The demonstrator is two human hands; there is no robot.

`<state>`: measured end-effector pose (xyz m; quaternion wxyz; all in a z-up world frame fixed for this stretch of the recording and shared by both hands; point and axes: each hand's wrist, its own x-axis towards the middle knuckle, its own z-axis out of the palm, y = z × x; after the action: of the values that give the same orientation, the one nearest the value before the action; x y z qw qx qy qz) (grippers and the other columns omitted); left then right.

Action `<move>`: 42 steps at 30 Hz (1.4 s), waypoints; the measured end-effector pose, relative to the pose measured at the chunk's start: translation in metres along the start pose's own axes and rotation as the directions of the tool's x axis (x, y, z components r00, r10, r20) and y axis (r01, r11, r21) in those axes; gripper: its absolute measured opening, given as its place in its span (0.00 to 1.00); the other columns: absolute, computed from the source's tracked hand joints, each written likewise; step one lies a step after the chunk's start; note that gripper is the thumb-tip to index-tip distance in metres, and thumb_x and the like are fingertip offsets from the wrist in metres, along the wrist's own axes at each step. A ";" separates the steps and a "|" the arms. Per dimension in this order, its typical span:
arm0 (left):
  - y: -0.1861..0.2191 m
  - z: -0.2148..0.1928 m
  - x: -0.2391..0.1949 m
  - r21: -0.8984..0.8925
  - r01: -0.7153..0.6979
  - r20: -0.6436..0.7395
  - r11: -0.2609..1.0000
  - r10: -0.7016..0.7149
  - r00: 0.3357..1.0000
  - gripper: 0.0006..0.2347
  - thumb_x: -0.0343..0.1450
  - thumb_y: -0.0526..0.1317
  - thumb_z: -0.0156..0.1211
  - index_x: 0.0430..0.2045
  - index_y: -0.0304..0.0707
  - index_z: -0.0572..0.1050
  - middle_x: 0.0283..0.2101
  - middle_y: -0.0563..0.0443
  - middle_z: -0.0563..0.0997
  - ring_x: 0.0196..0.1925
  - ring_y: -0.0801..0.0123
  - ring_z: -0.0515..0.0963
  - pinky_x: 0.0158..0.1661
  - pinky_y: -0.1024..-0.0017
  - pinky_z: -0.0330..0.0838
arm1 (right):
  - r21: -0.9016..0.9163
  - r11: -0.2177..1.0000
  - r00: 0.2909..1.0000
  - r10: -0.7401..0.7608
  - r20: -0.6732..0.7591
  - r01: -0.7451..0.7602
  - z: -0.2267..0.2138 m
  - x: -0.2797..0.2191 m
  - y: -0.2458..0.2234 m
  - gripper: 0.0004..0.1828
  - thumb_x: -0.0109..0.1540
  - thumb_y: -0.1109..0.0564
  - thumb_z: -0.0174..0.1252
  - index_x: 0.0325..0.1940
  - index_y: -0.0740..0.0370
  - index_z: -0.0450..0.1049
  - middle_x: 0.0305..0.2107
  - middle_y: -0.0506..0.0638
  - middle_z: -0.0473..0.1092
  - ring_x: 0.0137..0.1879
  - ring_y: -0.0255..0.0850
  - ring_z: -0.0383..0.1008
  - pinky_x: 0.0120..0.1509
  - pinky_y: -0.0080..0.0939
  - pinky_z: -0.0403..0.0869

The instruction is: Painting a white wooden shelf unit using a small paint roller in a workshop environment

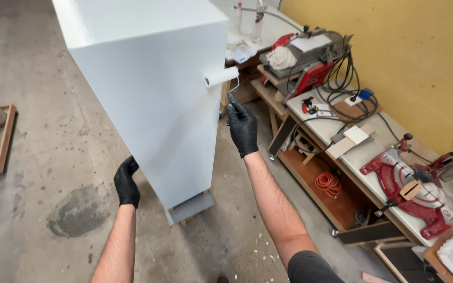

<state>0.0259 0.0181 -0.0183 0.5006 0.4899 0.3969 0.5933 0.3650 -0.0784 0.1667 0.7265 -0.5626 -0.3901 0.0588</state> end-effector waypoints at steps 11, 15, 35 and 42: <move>0.036 0.001 -0.013 0.060 -0.101 0.032 0.993 0.099 0.995 0.18 0.79 0.40 0.39 0.51 0.28 0.77 0.47 0.39 0.81 0.50 0.57 0.82 0.58 0.59 0.75 | 0.062 0.968 0.970 0.245 0.011 -0.245 -0.021 -0.170 0.211 0.16 0.65 0.65 0.64 0.57 0.59 0.79 0.30 0.51 0.75 0.27 0.35 0.76 0.29 0.30 0.76; 0.044 -0.001 -0.016 0.085 -0.208 0.075 0.975 0.201 0.977 0.18 0.80 0.39 0.37 0.52 0.24 0.75 0.49 0.34 0.80 0.52 0.52 0.81 0.58 0.56 0.75 | -0.008 0.935 0.934 0.355 0.042 -0.355 -0.036 -0.239 0.305 0.18 0.64 0.64 0.65 0.59 0.56 0.79 0.31 0.50 0.74 0.29 0.35 0.77 0.29 0.29 0.76; 0.051 -0.034 -0.029 -0.056 -0.069 0.079 0.996 0.074 0.994 0.17 0.79 0.51 0.47 0.52 0.42 0.76 0.54 0.51 0.77 0.60 0.62 0.78 0.66 0.64 0.78 | -0.692 0.521 0.648 0.755 0.102 -0.499 -0.054 -0.386 0.539 0.21 0.67 0.53 0.51 0.63 0.44 0.77 0.53 0.54 0.72 0.58 0.51 0.74 0.66 0.47 0.73; 0.064 -0.016 -0.030 0.127 -0.129 0.048 0.983 0.124 0.991 0.14 0.80 0.40 0.40 0.41 0.30 0.75 0.40 0.51 0.74 0.50 0.66 0.78 0.57 0.67 0.83 | -0.688 0.532 0.619 0.771 0.152 -0.493 -0.036 -0.396 0.508 0.22 0.65 0.53 0.50 0.61 0.47 0.78 0.54 0.56 0.74 0.60 0.51 0.74 0.68 0.45 0.71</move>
<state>-0.0025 -0.0224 0.0346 0.4368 0.5573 0.3925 0.5870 0.2948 -0.1311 -0.4722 0.3316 -0.8315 -0.3016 0.3282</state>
